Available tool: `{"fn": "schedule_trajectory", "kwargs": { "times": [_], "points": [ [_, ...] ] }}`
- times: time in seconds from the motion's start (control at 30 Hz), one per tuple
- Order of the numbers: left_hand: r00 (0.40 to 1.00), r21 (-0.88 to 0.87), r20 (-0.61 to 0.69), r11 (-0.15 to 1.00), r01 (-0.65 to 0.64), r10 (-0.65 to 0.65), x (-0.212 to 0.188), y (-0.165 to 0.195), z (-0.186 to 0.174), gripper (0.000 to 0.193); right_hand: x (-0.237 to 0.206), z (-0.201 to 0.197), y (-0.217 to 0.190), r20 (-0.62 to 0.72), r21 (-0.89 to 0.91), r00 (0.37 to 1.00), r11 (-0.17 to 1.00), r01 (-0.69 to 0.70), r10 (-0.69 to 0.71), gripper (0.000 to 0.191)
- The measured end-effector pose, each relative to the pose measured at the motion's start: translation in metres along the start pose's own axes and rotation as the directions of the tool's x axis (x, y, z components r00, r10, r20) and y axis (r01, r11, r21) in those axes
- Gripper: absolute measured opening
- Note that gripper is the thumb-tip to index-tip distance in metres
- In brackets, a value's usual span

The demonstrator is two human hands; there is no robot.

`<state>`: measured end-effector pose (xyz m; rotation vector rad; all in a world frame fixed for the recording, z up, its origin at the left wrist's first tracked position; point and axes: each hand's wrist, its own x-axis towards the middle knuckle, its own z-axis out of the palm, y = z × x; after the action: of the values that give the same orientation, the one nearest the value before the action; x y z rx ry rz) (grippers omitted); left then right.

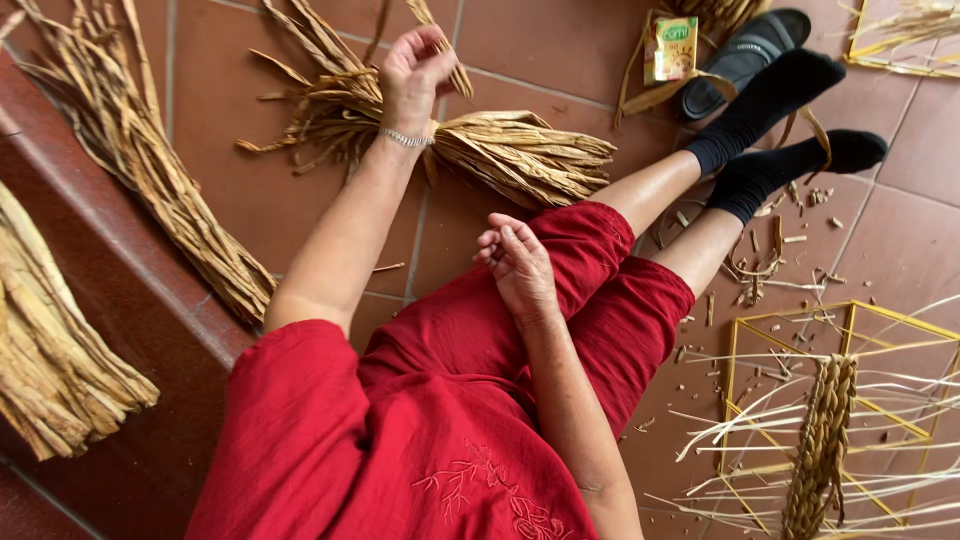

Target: The person sits on a tiled floor and processes dried palm leaves by hand, separating fibers and trimming them with shears. They repeatedly gather, align, and cut the leaves, placing trimmed pieces aside.

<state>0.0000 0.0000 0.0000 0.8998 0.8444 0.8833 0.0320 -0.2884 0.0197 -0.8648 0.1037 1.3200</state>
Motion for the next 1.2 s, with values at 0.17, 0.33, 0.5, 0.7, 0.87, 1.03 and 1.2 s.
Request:
{"fn": "schedule_trajectory", "kwargs": {
  "times": [0.17,0.33,0.5,0.7,0.87,1.03,1.2],
  "points": [
    [0.983,-0.035,0.180,0.999,0.037,-0.030,-0.077,0.027,-0.029,0.069,0.015,-0.008,0.014,0.012,-0.028,1.000,0.999,0.021,-0.021,0.030],
    [0.883,0.102,0.258,0.920,0.378,-0.391,-0.186,0.023,-0.047,0.054,0.002,-0.008,0.015,-0.019,-0.082,0.999,0.996,-0.037,0.035,0.044],
    [0.799,0.092,0.332,0.860,0.502,-0.502,-0.238,0.014,-0.073,0.046,0.007,-0.008,0.009,-0.069,-0.110,0.997,0.993,-0.034,0.026,0.043],
    [0.663,0.132,0.352,0.737,0.663,-0.660,-0.249,0.023,-0.097,0.046,0.018,0.000,0.006,-0.078,-0.100,0.997,0.994,-0.036,0.028,0.033],
    [0.703,0.358,0.274,0.748,0.559,-0.656,-0.251,0.039,-0.084,0.029,0.010,-0.003,-0.018,-0.141,-0.132,0.982,0.985,0.111,-0.129,0.023],
    [0.688,0.410,0.258,0.722,0.558,-0.678,-0.255,0.046,-0.062,0.026,0.004,-0.014,-0.057,-0.166,-0.114,0.934,0.947,0.301,-0.317,0.018],
    [0.603,0.481,0.363,0.697,0.531,-0.710,-0.259,0.063,-0.053,0.025,0.005,-0.041,-0.100,-0.287,-0.056,0.872,0.915,0.399,-0.397,0.017]
  ]
}}
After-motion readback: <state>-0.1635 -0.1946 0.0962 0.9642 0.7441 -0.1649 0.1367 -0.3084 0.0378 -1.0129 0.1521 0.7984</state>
